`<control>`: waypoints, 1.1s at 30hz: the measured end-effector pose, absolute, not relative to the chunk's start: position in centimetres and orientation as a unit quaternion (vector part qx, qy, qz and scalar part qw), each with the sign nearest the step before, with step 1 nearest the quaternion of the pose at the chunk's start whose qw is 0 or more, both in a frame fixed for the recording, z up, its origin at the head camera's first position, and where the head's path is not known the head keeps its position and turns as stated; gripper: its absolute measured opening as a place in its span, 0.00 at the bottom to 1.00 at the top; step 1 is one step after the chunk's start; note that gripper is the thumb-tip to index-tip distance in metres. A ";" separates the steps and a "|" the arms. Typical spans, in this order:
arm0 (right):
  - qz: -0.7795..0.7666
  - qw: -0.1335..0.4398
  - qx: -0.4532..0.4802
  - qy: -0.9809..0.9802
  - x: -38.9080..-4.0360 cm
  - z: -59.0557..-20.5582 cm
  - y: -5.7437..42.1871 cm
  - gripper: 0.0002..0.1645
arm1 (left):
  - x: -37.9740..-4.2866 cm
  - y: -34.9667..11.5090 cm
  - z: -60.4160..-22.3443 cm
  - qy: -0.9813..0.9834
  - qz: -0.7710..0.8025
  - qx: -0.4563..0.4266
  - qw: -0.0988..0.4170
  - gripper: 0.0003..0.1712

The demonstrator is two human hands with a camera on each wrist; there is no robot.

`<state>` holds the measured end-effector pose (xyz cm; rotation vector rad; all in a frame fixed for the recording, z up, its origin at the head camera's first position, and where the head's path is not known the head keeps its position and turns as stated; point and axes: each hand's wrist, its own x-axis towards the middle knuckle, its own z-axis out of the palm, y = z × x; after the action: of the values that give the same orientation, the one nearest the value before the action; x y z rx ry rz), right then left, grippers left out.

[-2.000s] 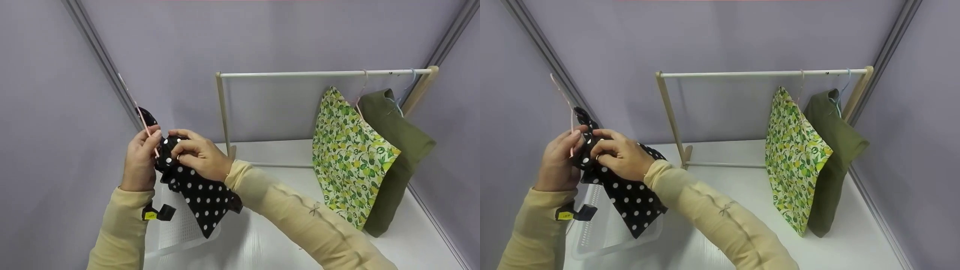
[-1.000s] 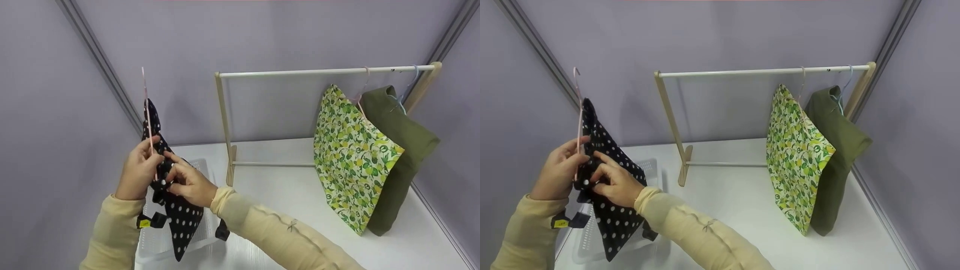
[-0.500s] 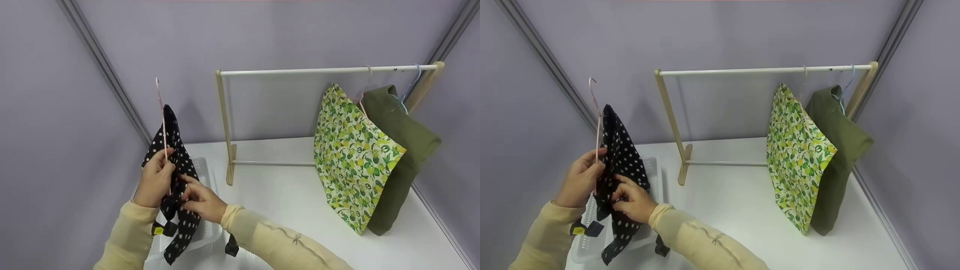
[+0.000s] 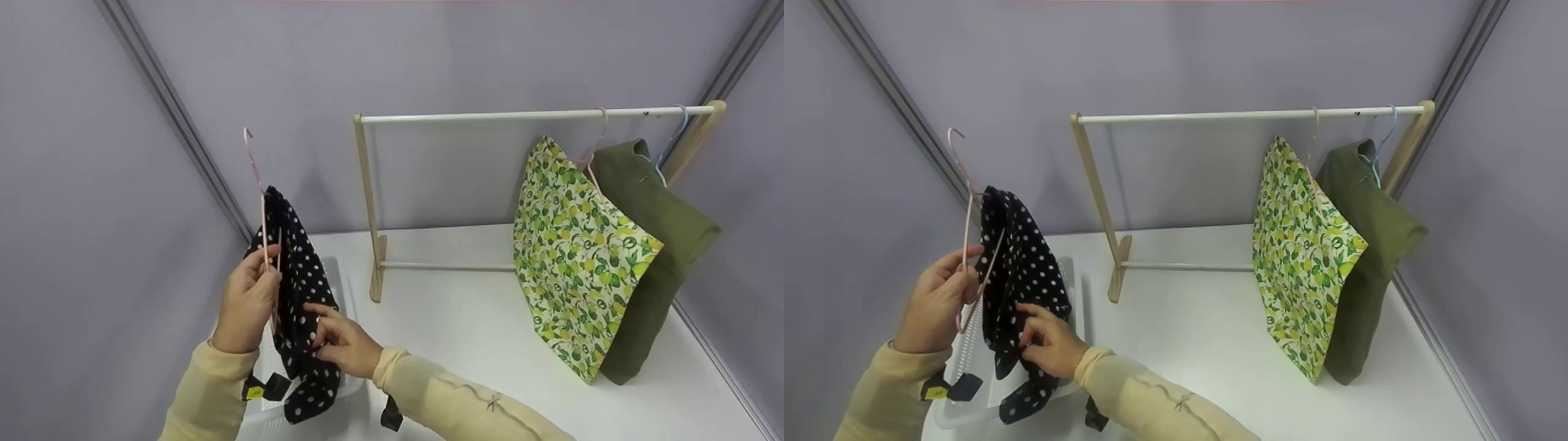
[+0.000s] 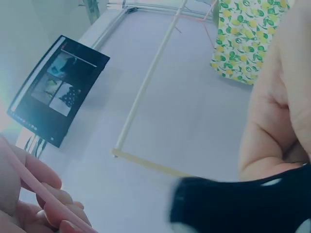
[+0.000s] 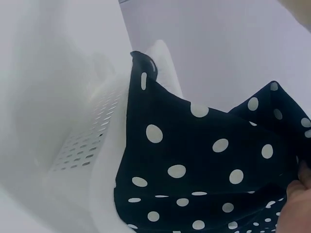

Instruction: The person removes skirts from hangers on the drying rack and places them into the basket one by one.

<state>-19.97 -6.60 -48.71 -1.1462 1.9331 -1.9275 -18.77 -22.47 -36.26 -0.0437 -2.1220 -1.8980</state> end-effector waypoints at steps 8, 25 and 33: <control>-0.579 0.052 -0.387 0.716 -20.5 -51.5 -6.2 0.06 | -16.0 -22.0 -35.3 -0.682 -0.703 -0.052 0.195 0.23; -0.501 0.093 -0.383 0.770 -21.7 -50.1 -7.2 0.09 | -10.9 -20.6 -33.8 -0.616 -0.725 -0.149 0.271 0.24; -0.381 0.217 -0.338 0.832 -21.1 -51.4 -7.5 0.25 | -9.8 -19.3 -35.9 -0.611 -0.727 -0.158 0.270 0.24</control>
<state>-21.08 -7.54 -51.43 -0.9375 2.3056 -1.0563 -9.79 -19.34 -35.87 -0.4246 -1.6472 -1.9603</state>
